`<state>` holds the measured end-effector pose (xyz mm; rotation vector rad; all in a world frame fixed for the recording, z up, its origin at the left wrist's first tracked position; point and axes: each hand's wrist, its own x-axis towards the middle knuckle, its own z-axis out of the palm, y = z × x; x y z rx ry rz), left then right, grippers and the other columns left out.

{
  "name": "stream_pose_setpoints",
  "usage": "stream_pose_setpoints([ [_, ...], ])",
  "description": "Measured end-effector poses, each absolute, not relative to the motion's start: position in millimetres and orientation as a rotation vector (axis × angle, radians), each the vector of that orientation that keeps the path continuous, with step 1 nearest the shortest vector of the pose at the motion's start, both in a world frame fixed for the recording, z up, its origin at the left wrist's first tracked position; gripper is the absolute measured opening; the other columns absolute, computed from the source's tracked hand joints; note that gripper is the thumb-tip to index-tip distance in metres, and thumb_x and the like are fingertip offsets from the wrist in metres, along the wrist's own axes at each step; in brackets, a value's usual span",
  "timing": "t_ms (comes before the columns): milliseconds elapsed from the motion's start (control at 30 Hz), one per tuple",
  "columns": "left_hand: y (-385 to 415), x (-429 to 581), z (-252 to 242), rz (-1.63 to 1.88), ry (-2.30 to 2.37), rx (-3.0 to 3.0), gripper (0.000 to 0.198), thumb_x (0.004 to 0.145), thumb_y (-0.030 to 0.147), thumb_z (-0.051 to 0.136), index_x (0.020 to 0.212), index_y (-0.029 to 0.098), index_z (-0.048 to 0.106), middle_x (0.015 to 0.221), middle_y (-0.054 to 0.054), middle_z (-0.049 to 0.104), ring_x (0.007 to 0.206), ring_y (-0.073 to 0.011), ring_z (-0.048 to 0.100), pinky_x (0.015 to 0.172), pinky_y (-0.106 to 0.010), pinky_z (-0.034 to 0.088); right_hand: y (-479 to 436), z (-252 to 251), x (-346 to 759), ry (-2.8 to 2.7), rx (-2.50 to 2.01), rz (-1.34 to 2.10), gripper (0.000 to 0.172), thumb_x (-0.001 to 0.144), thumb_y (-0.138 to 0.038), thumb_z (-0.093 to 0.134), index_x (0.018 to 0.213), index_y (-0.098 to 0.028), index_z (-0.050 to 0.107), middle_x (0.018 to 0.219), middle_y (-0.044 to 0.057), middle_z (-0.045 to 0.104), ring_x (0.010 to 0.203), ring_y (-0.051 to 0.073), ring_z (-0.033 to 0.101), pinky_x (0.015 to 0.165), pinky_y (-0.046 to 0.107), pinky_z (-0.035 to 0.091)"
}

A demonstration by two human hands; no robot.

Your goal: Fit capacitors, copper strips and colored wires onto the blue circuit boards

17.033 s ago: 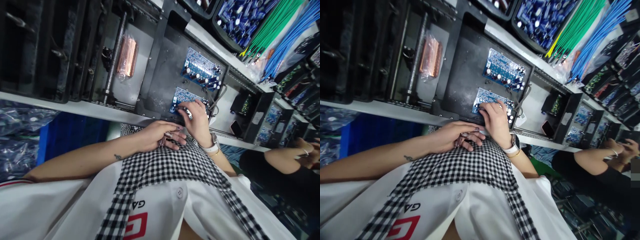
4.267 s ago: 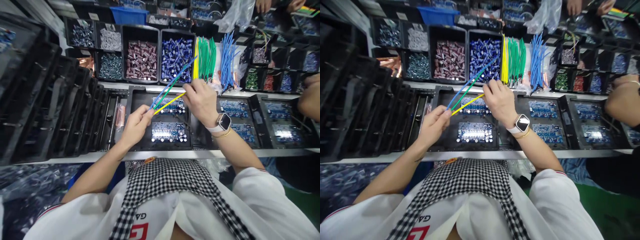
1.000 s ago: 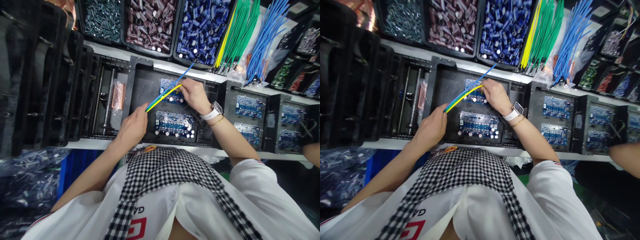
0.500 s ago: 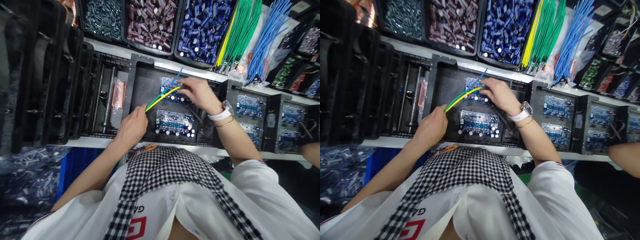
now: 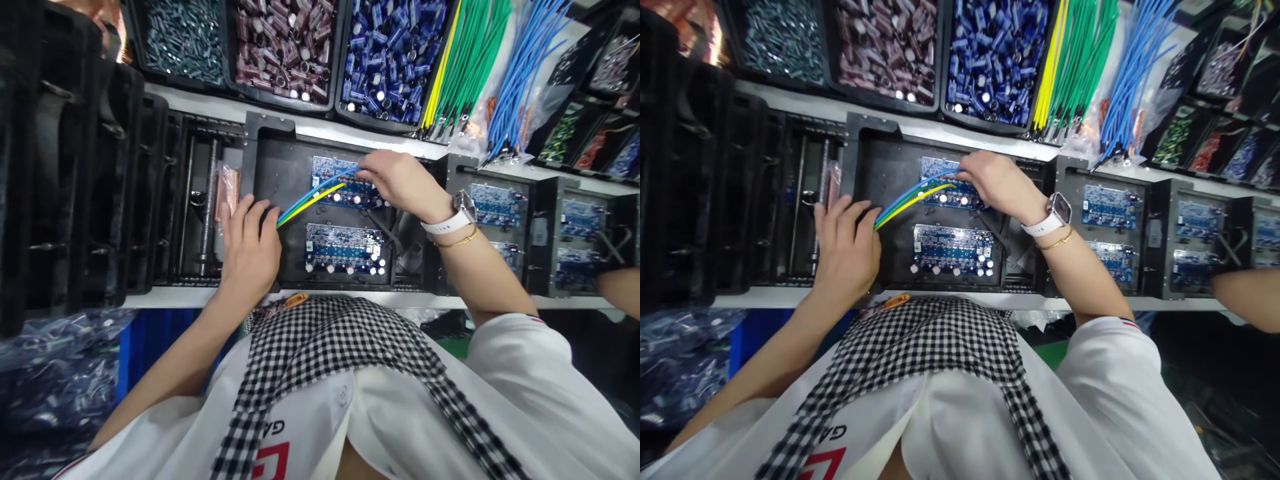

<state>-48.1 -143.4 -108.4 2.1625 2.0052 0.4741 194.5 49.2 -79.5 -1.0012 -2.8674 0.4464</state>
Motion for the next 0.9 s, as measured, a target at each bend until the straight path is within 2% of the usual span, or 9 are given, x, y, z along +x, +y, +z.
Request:
stream_pose_setpoints([
  [167, -140.7, -45.1, -108.8, 0.445, 1.934, 2.114, 0.032, 0.102, 0.023, 0.033, 0.123, 0.014, 0.056, 0.135, -0.016, 0.059, 0.144, -0.0314, 0.037, 0.123, -0.063, 0.011, 52.9, -88.8, 206.8, -2.748, -1.073, 0.590, 0.031, 0.101, -0.037, 0.041, 0.090, -0.023, 0.066, 0.083, 0.004, 0.063, 0.080, 0.019, 0.059, 0.077, 0.035, 0.043],
  [267, -141.0, -43.7, -108.9, 0.433, 1.932, 2.121, 0.029, 0.103, 0.023, 0.032, 0.114, 0.014, 0.057, 0.133, -0.016, 0.060, 0.142, -0.0306, 0.039, 0.122, -0.063, 0.011, 57.2, -91.3, 207.2, -2.742, -1.065, 0.587, 0.030, 0.101, -0.037, 0.041, 0.091, -0.024, 0.066, 0.084, 0.003, 0.063, 0.081, 0.019, 0.059, 0.077, 0.034, 0.043],
  [467, -142.9, -44.0, -107.9, 0.418, 1.923, 2.121, 0.029, 0.103, 0.023, 0.032, 0.111, 0.013, 0.058, 0.124, -0.017, 0.065, 0.136, -0.0293, 0.048, 0.122, -0.061, 0.012, 51.8, -92.4, 208.3, -2.751, -1.048, 0.493, 0.027, 0.101, -0.034, 0.042, 0.093, -0.022, 0.066, 0.087, 0.006, 0.064, 0.086, 0.020, 0.060, 0.080, 0.035, 0.045],
  [667, -143.0, -47.3, -105.8, 0.421, 1.939, 2.101, 0.030, 0.103, 0.028, 0.037, 0.117, 0.014, 0.058, 0.129, -0.017, 0.063, 0.136, -0.0297, 0.047, 0.123, -0.058, 0.014, 47.4, -91.9, 204.8, -2.703, -1.059, 0.571, 0.027, 0.101, -0.037, 0.045, 0.093, -0.023, 0.067, 0.087, 0.005, 0.066, 0.085, 0.020, 0.061, 0.080, 0.034, 0.044],
  [767, -144.1, -48.3, -107.0, 0.468, 1.956, 2.069, 0.039, 0.102, 0.035, 0.042, 0.134, 0.014, 0.049, 0.134, -0.018, 0.060, 0.136, -0.0306, 0.048, 0.122, -0.057, 0.018, 51.6, -91.9, 200.2, -2.736, -1.006, 0.578, 0.027, 0.102, -0.036, 0.044, 0.095, -0.021, 0.067, 0.091, 0.006, 0.067, 0.086, 0.019, 0.060, 0.081, 0.033, 0.043],
  [833, -145.9, -46.9, -107.7, 0.516, 1.968, 2.010, 0.056, 0.101, 0.037, 0.045, 0.150, 0.013, 0.031, 0.140, -0.021, 0.055, 0.139, -0.0314, 0.045, 0.122, -0.059, 0.019, 53.2, -91.0, 195.9, -2.810, -0.937, 0.581, 0.028, 0.102, -0.035, 0.044, 0.095, -0.020, 0.067, 0.092, 0.006, 0.067, 0.086, 0.019, 0.059, 0.080, 0.032, 0.042],
  [900, -148.9, -44.3, -108.2, 0.566, 1.984, 1.982, 0.073, 0.100, 0.038, 0.049, 0.157, 0.011, 0.013, 0.148, -0.024, 0.046, 0.143, -0.0327, 0.039, 0.122, -0.060, 0.020, 52.5, -88.8, 191.1, -2.894, -0.857, 0.587, 0.030, 0.103, -0.035, 0.044, 0.095, -0.018, 0.067, 0.092, 0.007, 0.067, 0.085, 0.019, 0.057, 0.079, 0.032, 0.041],
])
